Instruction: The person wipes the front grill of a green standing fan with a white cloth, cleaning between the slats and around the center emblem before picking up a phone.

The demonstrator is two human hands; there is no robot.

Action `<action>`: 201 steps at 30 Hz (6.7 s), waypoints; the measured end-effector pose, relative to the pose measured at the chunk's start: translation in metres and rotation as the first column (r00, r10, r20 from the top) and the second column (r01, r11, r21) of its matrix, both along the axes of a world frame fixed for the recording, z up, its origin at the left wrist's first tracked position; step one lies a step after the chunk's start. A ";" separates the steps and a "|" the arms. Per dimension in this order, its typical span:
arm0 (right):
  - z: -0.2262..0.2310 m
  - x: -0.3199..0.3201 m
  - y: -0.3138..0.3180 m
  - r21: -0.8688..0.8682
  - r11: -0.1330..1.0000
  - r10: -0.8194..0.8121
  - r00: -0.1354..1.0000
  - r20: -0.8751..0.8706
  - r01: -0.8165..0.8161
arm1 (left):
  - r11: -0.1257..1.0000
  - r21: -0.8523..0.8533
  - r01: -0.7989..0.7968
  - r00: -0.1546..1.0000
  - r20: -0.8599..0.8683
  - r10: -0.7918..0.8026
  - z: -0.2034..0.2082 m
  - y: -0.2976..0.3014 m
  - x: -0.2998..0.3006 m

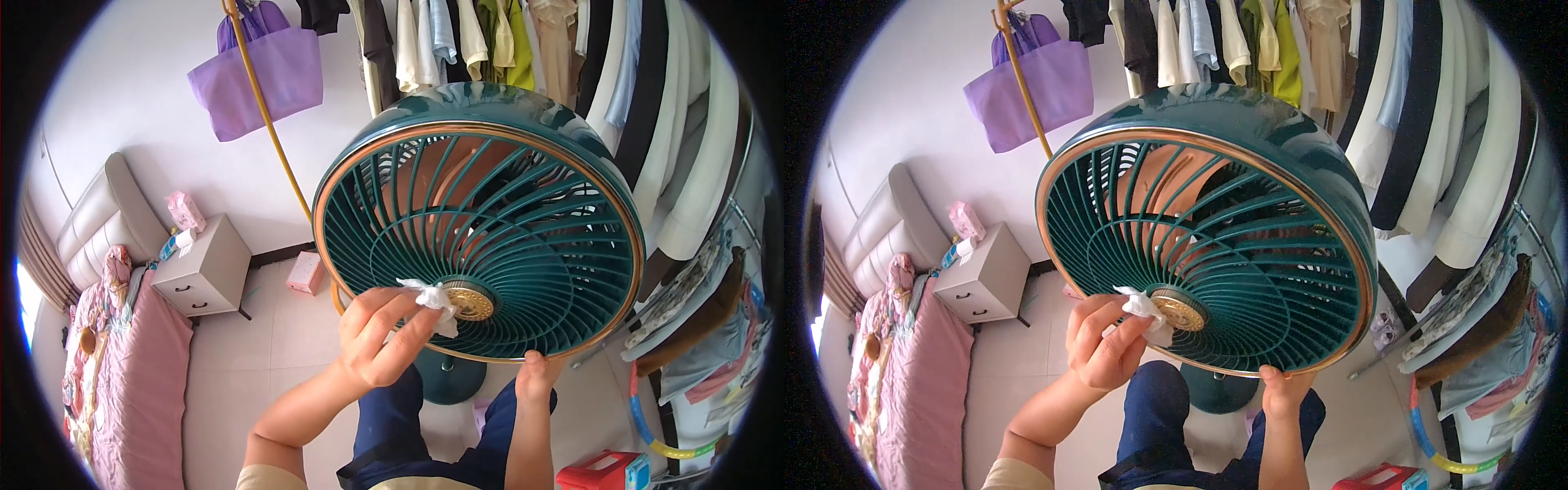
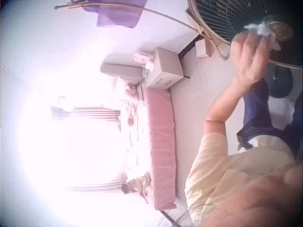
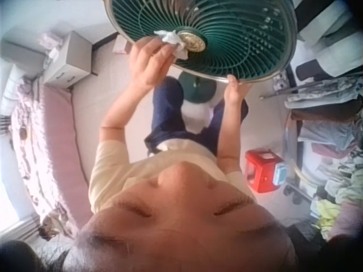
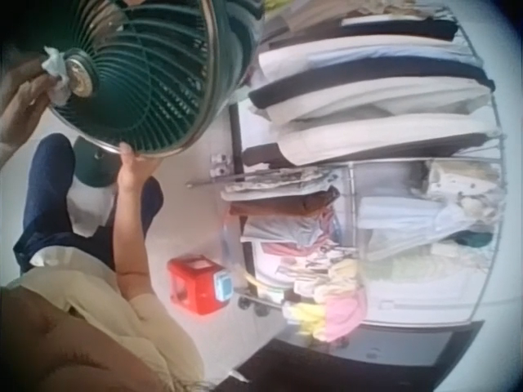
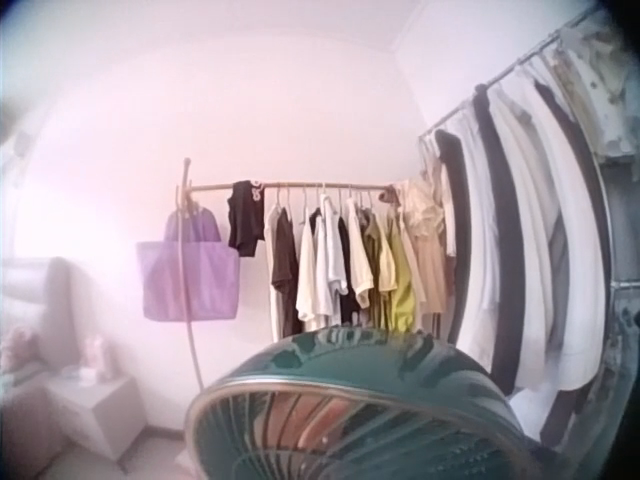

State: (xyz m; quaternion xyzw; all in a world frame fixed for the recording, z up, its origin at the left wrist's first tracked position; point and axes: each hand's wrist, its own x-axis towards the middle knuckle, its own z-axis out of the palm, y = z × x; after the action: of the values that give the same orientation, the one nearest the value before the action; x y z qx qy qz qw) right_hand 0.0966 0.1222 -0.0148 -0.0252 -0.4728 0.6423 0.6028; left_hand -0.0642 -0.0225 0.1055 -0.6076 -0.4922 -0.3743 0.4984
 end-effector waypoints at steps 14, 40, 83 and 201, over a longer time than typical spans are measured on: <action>-0.017 0.001 0.005 -0.024 0.997 -0.070 0.997 -0.028 0.070 | 0.965 0.068 -0.254 0.967 0.017 0.253 0.021 -0.026 -0.020; -0.025 0.004 0.003 -0.107 0.991 -0.082 0.996 -0.027 0.078 | 0.975 0.025 -0.221 0.967 -0.123 0.223 0.002 -0.023 -0.014; -0.038 0.013 0.009 -0.011 0.998 -0.064 0.998 0.012 0.065 | 0.946 0.097 -0.310 0.949 -0.027 0.314 -0.023 -0.020 -0.035; -0.026 0.012 -0.001 -0.070 0.996 -0.045 0.998 0.050 0.049 | 0.981 0.051 -0.187 0.951 0.259 0.168 -0.049 -0.003 -0.002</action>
State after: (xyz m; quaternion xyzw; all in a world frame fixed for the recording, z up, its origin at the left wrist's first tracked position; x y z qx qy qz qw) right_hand 0.1083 0.1209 -0.0406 -0.0733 -0.4632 0.6435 0.6049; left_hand -0.0665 -0.0254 0.0560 -0.4890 -0.5901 -0.4205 0.4856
